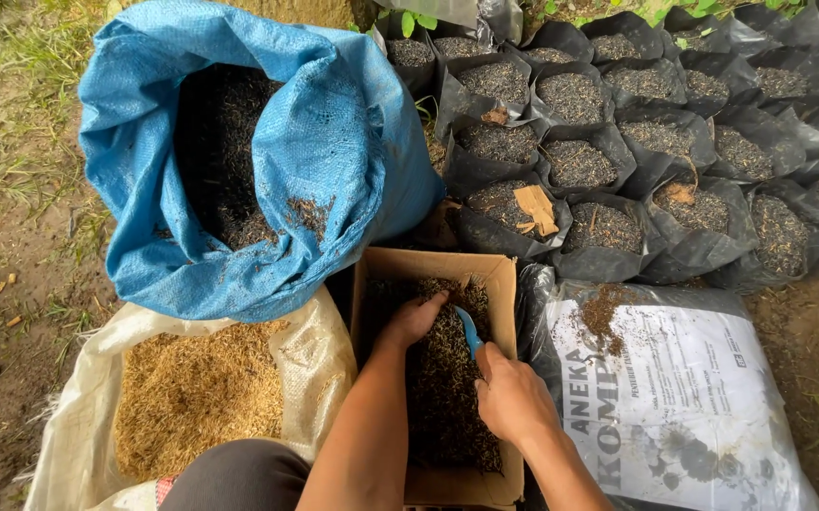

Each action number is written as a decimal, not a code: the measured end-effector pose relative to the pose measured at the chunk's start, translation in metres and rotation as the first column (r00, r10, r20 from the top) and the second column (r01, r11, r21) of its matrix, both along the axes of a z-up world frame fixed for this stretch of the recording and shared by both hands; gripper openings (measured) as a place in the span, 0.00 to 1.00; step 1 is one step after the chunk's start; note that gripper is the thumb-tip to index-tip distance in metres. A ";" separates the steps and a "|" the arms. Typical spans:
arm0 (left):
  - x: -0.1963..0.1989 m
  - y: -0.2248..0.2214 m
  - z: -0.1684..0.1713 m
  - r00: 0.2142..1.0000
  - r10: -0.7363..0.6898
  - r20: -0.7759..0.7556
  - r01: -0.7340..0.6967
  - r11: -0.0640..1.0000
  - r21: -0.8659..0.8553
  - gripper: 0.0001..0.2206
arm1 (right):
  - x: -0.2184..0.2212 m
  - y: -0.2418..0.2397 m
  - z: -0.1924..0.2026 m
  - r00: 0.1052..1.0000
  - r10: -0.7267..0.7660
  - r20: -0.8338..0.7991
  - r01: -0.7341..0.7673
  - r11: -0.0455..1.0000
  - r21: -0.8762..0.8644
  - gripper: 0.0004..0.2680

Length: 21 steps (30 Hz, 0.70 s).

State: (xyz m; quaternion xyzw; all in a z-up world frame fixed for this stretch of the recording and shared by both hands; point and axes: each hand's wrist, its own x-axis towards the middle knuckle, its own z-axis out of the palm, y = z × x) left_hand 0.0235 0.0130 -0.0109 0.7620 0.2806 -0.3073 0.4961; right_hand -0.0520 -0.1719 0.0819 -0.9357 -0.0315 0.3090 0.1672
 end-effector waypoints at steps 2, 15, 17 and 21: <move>-0.005 -0.001 -0.007 0.995 0.101 0.019 -0.101 0.995 0.012 0.41 | -0.003 0.001 0.007 1.000 0.017 -0.009 -0.017 1.000 0.000 0.25; -0.020 -0.009 -0.124 0.790 0.436 0.430 -0.463 0.885 -0.047 0.23 | -0.016 -0.001 0.082 0.991 0.077 -0.112 -0.088 0.991 -0.103 0.25; -0.015 -0.009 -0.159 0.785 0.345 0.515 -0.419 0.908 0.030 0.32 | -0.019 -0.007 0.095 0.989 0.124 -0.085 -0.131 0.987 -0.090 0.09; -0.036 -0.018 -0.126 0.707 0.356 0.611 -0.524 0.844 0.115 0.27 | -0.023 -0.012 0.089 0.986 0.166 -0.011 -0.167 0.978 -0.124 0.06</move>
